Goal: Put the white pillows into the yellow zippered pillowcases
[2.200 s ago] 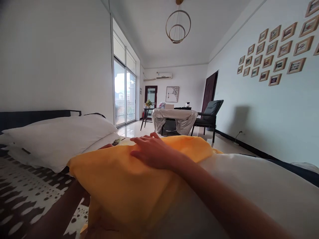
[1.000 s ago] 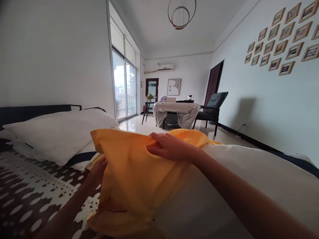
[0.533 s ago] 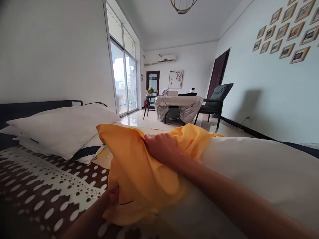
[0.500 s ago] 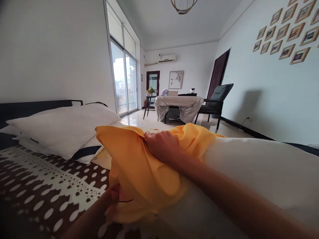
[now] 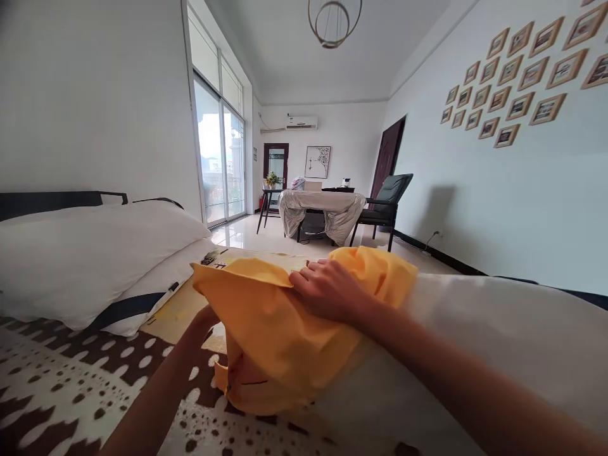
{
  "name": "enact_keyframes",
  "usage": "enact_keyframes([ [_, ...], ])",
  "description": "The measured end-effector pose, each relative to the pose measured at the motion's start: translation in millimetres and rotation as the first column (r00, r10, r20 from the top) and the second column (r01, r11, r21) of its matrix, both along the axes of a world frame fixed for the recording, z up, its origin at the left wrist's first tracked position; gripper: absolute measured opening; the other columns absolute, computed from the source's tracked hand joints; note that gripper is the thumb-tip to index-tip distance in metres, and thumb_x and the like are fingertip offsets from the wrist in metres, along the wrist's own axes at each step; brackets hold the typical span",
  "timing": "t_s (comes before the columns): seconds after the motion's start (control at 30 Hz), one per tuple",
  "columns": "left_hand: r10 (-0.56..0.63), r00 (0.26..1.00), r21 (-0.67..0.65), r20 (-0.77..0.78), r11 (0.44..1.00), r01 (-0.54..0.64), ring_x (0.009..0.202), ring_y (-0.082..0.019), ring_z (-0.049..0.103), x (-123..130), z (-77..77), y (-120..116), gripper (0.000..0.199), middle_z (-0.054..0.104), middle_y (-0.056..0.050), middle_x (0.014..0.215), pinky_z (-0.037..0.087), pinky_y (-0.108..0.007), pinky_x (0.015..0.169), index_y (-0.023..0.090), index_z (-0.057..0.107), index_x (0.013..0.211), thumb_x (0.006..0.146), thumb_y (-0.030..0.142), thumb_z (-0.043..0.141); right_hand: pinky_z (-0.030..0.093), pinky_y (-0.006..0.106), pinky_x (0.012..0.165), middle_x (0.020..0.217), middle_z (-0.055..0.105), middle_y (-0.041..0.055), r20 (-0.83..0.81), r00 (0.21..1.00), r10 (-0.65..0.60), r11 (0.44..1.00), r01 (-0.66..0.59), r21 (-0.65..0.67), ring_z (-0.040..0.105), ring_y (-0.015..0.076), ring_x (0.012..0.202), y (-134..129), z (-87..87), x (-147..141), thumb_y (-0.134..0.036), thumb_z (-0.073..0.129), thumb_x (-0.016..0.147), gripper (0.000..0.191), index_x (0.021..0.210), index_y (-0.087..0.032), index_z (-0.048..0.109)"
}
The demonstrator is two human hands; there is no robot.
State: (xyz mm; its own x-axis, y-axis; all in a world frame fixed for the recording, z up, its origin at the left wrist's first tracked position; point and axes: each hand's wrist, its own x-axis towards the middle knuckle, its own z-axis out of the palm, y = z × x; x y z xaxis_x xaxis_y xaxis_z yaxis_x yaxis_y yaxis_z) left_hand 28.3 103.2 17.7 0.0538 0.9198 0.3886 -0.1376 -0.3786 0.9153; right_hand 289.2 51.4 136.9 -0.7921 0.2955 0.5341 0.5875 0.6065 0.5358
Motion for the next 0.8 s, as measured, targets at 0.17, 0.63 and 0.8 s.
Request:
enact_keyframes([
  [0.17,-0.031,0.994,0.122,0.106,0.992,0.017,0.078,-0.020,0.060,-3,-0.8,-12,0.047,0.066,-0.008,0.079,0.049,-0.031,0.071,0.014,0.066,0.094,0.074,0.055,0.063,0.022,0.027,0.053,0.055,0.049,-0.0011,-0.207,0.967,-0.146,0.910,0.049,-0.411,0.040,0.0109,0.049,13,11.6,-7,-0.042,0.029,0.097,0.042,0.065,-0.019,0.044],
  [0.63,0.233,0.971,0.458,-0.057,0.870,-0.182,0.059,-0.013,0.052,9,0.7,-36,0.020,0.060,-0.001,0.063,0.041,-0.023,0.058,0.017,0.061,0.075,0.084,0.031,0.051,0.038,0.031,0.059,0.065,0.054,0.0029,-0.211,0.971,-0.116,0.781,-0.042,-0.623,0.046,0.0138,0.061,17,50.3,27,-0.051,0.046,0.091,0.040,0.064,-0.022,0.051],
  [0.8,0.248,0.969,0.403,0.023,0.884,-0.236,0.054,-0.012,0.048,11,-6.1,-31,0.014,0.057,0.001,0.059,0.039,-0.022,0.055,0.017,0.061,0.076,0.081,0.030,0.055,0.044,0.037,0.070,0.084,0.064,0.0081,-0.131,0.990,-0.060,0.910,0.001,-0.414,0.057,0.0199,0.078,15,59.0,27,-0.045,0.048,0.091,0.026,0.081,-0.024,0.061],
])
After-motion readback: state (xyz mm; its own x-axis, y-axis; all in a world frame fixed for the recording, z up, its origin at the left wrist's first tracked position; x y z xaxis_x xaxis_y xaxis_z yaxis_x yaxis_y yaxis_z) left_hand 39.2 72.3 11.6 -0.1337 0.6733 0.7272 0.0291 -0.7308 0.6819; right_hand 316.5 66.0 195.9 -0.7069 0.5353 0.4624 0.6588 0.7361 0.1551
